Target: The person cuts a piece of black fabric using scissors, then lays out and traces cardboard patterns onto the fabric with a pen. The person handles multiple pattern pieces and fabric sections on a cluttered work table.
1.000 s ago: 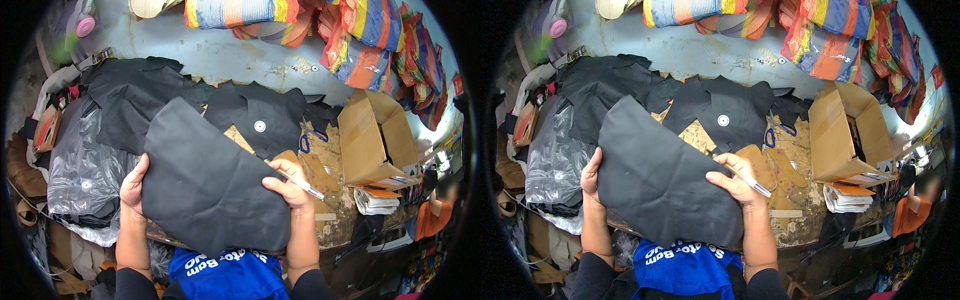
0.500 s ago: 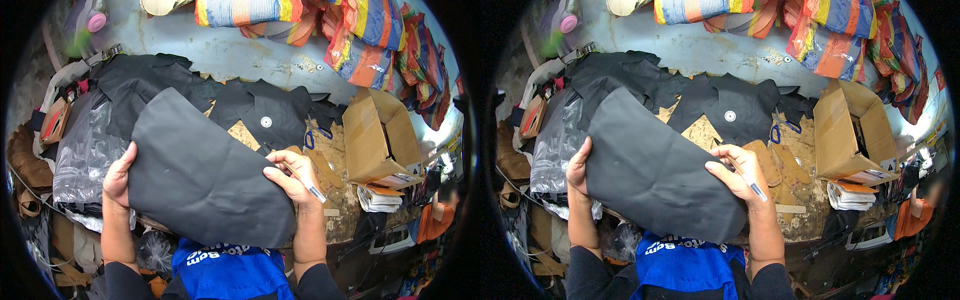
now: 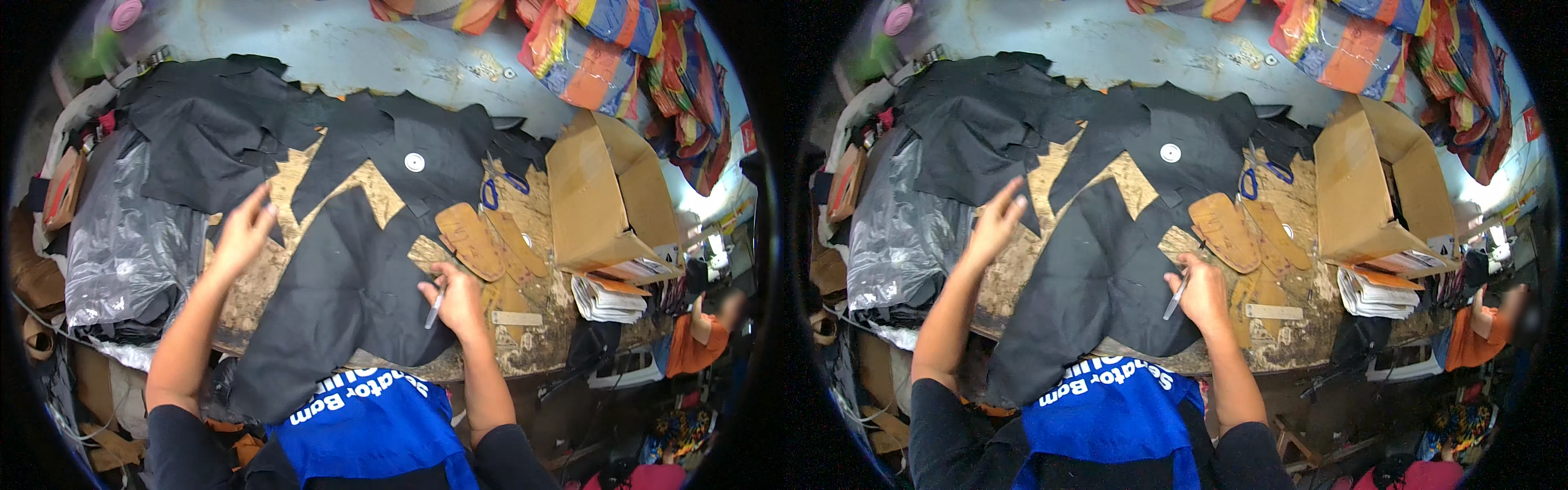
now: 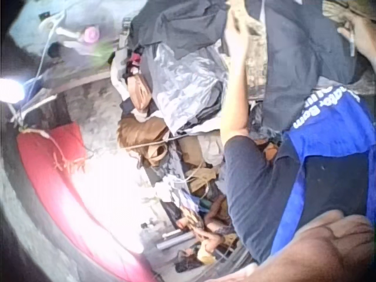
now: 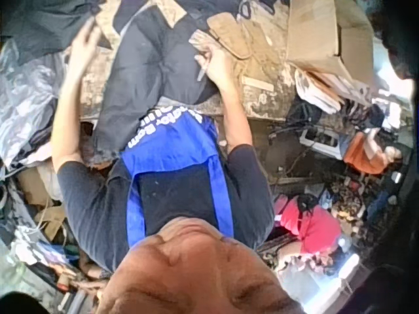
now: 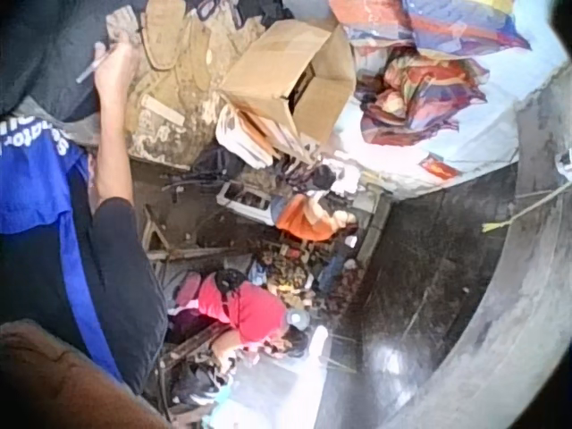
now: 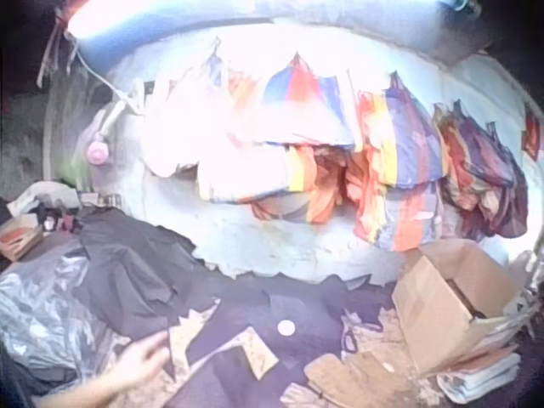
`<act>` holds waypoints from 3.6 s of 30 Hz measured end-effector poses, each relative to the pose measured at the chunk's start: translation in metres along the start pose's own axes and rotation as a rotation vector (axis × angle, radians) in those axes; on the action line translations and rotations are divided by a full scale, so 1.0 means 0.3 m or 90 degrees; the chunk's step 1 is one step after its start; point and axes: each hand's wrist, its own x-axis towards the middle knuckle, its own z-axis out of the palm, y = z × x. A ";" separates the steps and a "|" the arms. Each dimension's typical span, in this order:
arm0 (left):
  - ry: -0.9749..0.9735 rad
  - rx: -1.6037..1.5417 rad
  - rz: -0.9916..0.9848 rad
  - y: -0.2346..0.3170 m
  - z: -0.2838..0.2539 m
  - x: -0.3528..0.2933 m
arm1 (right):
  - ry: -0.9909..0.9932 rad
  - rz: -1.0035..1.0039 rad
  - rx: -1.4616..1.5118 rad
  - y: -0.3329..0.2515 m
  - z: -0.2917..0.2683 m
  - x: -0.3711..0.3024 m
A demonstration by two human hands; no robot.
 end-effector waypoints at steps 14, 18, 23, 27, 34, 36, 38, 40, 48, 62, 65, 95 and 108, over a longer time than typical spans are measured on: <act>-0.174 0.393 0.407 -0.192 0.314 0.009 | 0.196 -0.101 0.040 0.125 0.124 0.030; -0.046 0.076 0.320 -0.221 0.245 0.112 | 0.220 -0.123 0.001 0.139 0.133 0.018; 0.006 0.084 0.044 -0.223 0.061 0.013 | 0.227 -0.115 -0.026 0.150 0.123 -0.012; -0.003 0.313 -0.006 -0.210 0.021 -0.124 | 0.185 -0.090 -0.014 0.126 0.098 -0.020; -0.230 0.337 -0.166 -0.183 -0.048 -0.089 | 0.063 0.054 -0.050 0.113 -0.009 -0.031; -0.151 0.348 -0.109 -0.171 -0.032 -0.070 | 0.205 0.102 -0.123 0.153 -0.041 0.037; -0.076 0.353 -0.067 -0.153 0.033 -0.051 | 0.254 0.098 -0.210 0.200 -0.073 0.111; -0.025 0.354 -0.029 -0.132 0.118 -0.015 | 0.206 0.142 -0.231 0.240 -0.096 0.165; 0.008 0.346 -0.024 -0.095 0.277 0.113 | 0.357 0.088 0.100 0.272 -0.103 0.211; -0.055 0.022 0.027 -0.195 0.242 0.120 | -0.152 -0.092 0.264 0.045 0.058 0.389; -0.029 0.046 0.071 -0.189 0.255 0.108 | -0.186 -0.135 0.169 -0.006 0.118 0.438; -0.021 0.072 0.118 -0.158 0.201 0.073 | 0.285 0.036 0.263 0.179 0.035 0.335; -0.028 0.072 0.022 -0.246 0.054 0.170 | 0.375 -0.013 -0.045 0.158 -0.018 0.092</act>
